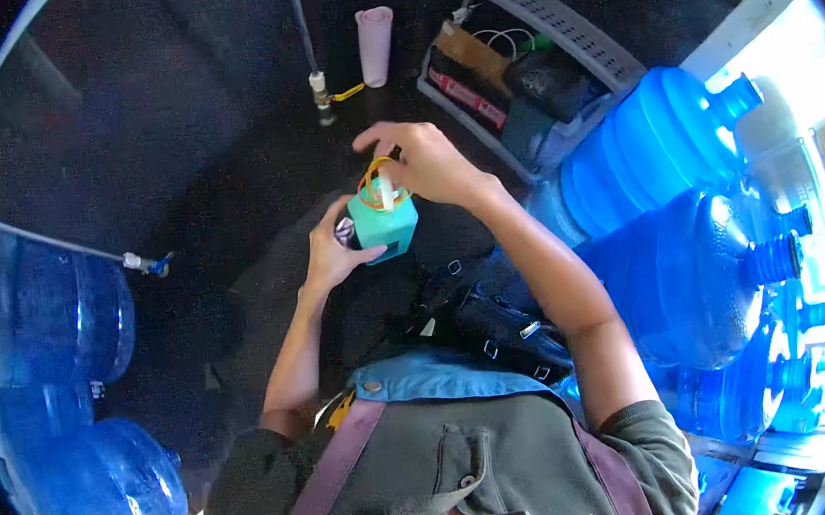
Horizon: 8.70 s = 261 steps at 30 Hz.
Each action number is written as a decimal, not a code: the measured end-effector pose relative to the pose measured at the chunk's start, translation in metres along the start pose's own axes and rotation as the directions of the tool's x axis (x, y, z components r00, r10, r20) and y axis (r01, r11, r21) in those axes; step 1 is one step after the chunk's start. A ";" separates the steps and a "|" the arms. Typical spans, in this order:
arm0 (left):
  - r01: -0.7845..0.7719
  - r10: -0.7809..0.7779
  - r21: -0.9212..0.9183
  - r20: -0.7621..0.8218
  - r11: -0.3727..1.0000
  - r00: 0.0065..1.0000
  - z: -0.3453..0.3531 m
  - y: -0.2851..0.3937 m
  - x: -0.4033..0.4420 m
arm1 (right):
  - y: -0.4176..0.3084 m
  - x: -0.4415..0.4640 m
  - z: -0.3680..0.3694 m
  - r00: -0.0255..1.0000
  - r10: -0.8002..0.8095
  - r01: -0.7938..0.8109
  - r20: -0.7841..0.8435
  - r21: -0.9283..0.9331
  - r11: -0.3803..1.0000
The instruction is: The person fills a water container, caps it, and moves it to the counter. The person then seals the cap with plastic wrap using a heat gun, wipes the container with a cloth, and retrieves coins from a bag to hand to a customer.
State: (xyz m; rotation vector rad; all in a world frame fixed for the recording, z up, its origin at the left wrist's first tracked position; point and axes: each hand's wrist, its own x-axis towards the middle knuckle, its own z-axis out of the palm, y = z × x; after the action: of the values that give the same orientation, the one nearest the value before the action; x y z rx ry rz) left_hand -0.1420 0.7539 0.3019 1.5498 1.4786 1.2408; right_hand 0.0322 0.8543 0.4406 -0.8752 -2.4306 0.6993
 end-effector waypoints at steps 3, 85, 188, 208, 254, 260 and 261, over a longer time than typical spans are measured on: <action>-0.050 0.050 -0.064 -0.006 0.997 0.999 0.003 -0.004 0.007 | 0.039 -0.011 0.012 0.988 0.060 -0.060 -0.143 0.000 0.998; -0.320 0.147 0.075 0.774 0.944 0.616 0.108 0.119 -0.006 | -0.025 -0.378 0.067 0.892 0.230 -0.317 -0.389 -0.176 0.932; -0.584 0.136 0.204 0.864 0.786 0.485 0.143 0.080 -0.057 | 0.019 -0.313 0.086 0.546 0.747 -0.368 0.379 0.910 -0.193; -0.636 0.237 0.203 0.810 0.744 0.536 0.137 0.108 -0.061 | 0.006 -0.325 0.083 0.544 0.770 -0.068 0.333 0.932 -0.355; -0.127 0.100 0.000 0.611 0.992 0.786 0.144 0.114 -0.082 | 0.009 -0.334 0.066 0.733 0.556 -0.062 0.392 0.852 -0.520; -0.082 0.064 0.001 0.620 0.997 0.782 0.145 0.117 -0.081 | 0.015 -0.335 0.065 0.743 0.536 -0.035 0.402 0.822 -0.568; -0.069 0.049 0.007 0.630 0.998 0.775 0.144 0.118 -0.080 | 0.014 -0.334 0.064 0.737 0.538 -0.035 0.409 0.818 -0.573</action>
State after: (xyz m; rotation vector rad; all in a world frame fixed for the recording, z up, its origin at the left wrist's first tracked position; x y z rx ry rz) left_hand 0.0413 0.6791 0.3467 1.8061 1.0063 0.6137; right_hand 0.2331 0.6177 0.3013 -0.6993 -0.0903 2.1770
